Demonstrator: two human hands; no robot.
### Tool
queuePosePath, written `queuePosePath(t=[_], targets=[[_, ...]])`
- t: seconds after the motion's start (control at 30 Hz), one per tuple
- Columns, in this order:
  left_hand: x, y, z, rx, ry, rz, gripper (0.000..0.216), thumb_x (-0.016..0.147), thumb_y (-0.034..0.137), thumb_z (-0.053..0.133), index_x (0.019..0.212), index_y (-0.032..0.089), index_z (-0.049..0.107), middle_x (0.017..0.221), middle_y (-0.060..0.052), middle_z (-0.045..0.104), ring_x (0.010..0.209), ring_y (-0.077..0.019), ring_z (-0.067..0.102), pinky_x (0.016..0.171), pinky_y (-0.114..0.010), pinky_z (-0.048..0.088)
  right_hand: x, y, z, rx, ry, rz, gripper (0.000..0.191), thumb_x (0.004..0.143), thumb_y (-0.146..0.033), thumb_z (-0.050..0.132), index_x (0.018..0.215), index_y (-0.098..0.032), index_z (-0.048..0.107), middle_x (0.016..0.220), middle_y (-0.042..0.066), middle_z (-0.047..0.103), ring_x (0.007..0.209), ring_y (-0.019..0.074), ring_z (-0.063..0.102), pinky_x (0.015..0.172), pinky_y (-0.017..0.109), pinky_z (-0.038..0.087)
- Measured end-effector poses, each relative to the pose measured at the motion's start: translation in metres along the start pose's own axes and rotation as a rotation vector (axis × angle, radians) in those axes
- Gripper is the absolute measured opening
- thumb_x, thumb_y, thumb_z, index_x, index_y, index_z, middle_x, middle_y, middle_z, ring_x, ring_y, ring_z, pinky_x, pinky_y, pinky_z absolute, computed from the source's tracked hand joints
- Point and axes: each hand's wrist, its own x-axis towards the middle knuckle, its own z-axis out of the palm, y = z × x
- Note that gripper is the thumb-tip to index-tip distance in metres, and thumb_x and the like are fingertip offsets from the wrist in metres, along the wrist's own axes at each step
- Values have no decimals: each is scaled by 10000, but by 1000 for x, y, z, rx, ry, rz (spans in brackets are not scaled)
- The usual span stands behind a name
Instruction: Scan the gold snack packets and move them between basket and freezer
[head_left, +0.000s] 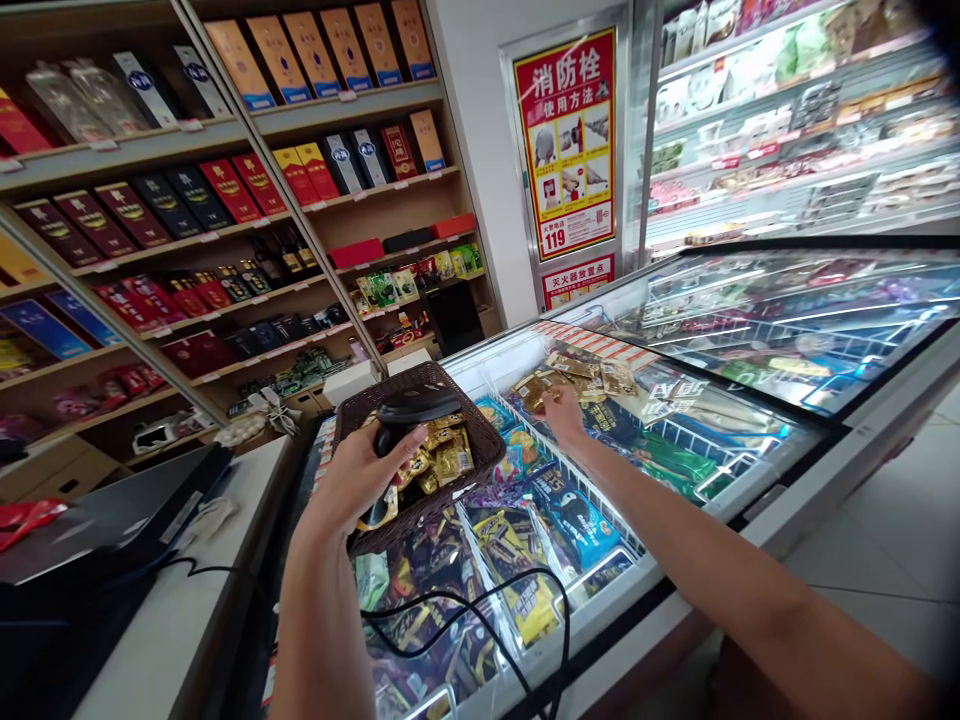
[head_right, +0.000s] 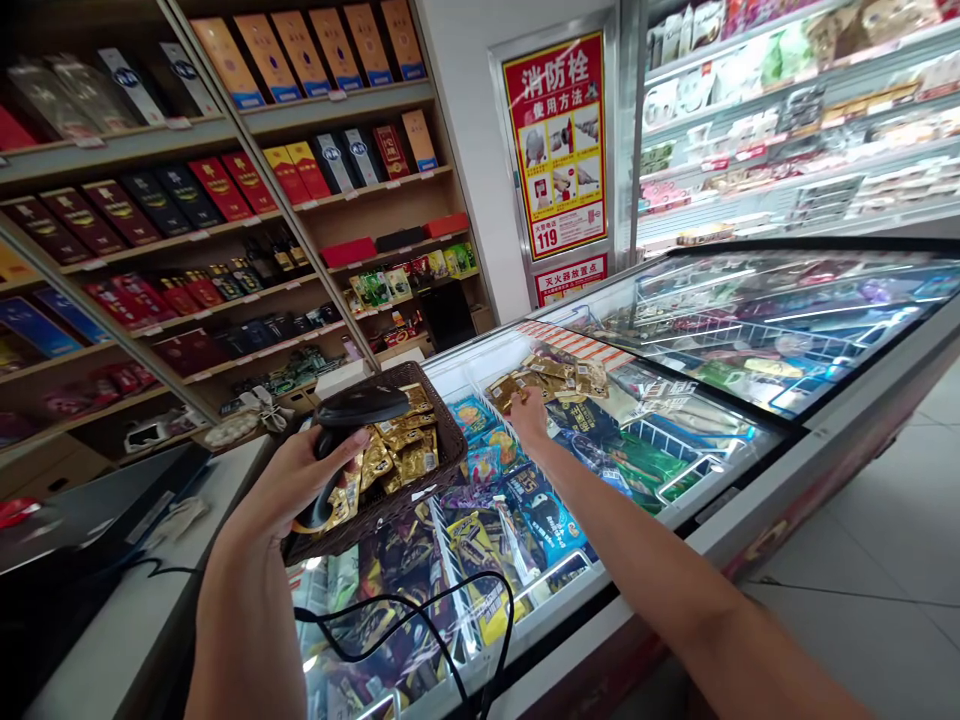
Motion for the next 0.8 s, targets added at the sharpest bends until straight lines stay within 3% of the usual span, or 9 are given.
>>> queuePosePath(t=[0.1, 0.17, 0.27, 0.33, 0.43, 0.5, 0.6, 0.7, 0.8], targets=[[-4, -2, -13, -17, 33, -47, 532, 668, 666, 693, 845, 168, 628, 600, 13, 589, 523, -143, 550, 473, -222, 377, 4, 0, -6, -240, 76, -96, 446, 813, -340, 520, 1220, -160, 492, 1127, 145, 611, 1075, 297, 583, 916, 443, 459], [-8, -5, -23, -38, 71, -76, 545, 660, 677, 691, 833, 163, 635, 589, 11, 584, 503, -135, 528, 460, -222, 368, -3, -4, -8, -399, 155, -262, 530, 790, -327, 559, 1270, -118, 474, 1292, 203, 519, 1256, 348, 427, 1040, 502, 331], [-13, -11, -38, -90, 155, -105, 569, 639, 685, 703, 843, 158, 640, 625, -3, 603, 513, -135, 533, 469, -228, 392, -27, -16, 1, -514, 193, -523, 527, 810, -300, 539, 1296, -106, 471, 1368, 216, 432, 1299, 367, 328, 1058, 550, 263], [-14, -16, -45, -140, 210, -106, 581, 630, 687, 710, 856, 156, 641, 650, -7, 611, 524, -133, 539, 486, -233, 416, -50, -28, 16, -546, 87, -654, 437, 837, -285, 514, 1248, -135, 526, 1317, 188, 470, 1254, 352, 369, 1036, 545, 292], [-16, -21, -50, -183, 246, -92, 581, 641, 685, 705, 870, 156, 639, 651, -4, 607, 521, -125, 531, 492, -234, 424, -89, -50, 52, -637, -248, -804, 309, 847, -303, 551, 1118, -179, 632, 1274, 155, 505, 1204, 326, 434, 1027, 499, 336], [-17, -20, -50, -179, 246, -86, 574, 650, 685, 698, 868, 158, 632, 644, -3, 601, 519, -127, 534, 482, -234, 420, -113, -65, 79, -722, -452, -812, 271, 861, -357, 565, 1020, -169, 678, 1234, 159, 531, 1158, 314, 486, 991, 456, 391], [-20, -15, -48, -153, 239, -68, 546, 660, 673, 699, 815, 157, 614, 630, -10, 593, 524, -136, 544, 491, -243, 432, -138, -80, 113, -956, -614, -647, 425, 886, -512, 525, 962, -134, 703, 1189, 211, 568, 1094, 351, 550, 905, 479, 446], [-23, -10, -47, -152, 232, -39, 520, 679, 660, 693, 782, 159, 603, 620, -17, 595, 529, -141, 553, 504, -249, 435, -150, -80, 131, -1083, -635, -562, 483, 823, -586, 599, 976, -140, 700, 1204, 218, 586, 1105, 376, 567, 872, 484, 463], [-24, -12, -47, -153, 221, -18, 514, 694, 664, 677, 780, 163, 603, 620, -18, 604, 521, -138, 551, 504, -248, 424, -149, -72, 134, -977, -632, -557, 393, 744, -527, 716, 858, -153, 669, 1028, 173, 655, 984, 330, 631, 787, 409, 492]])
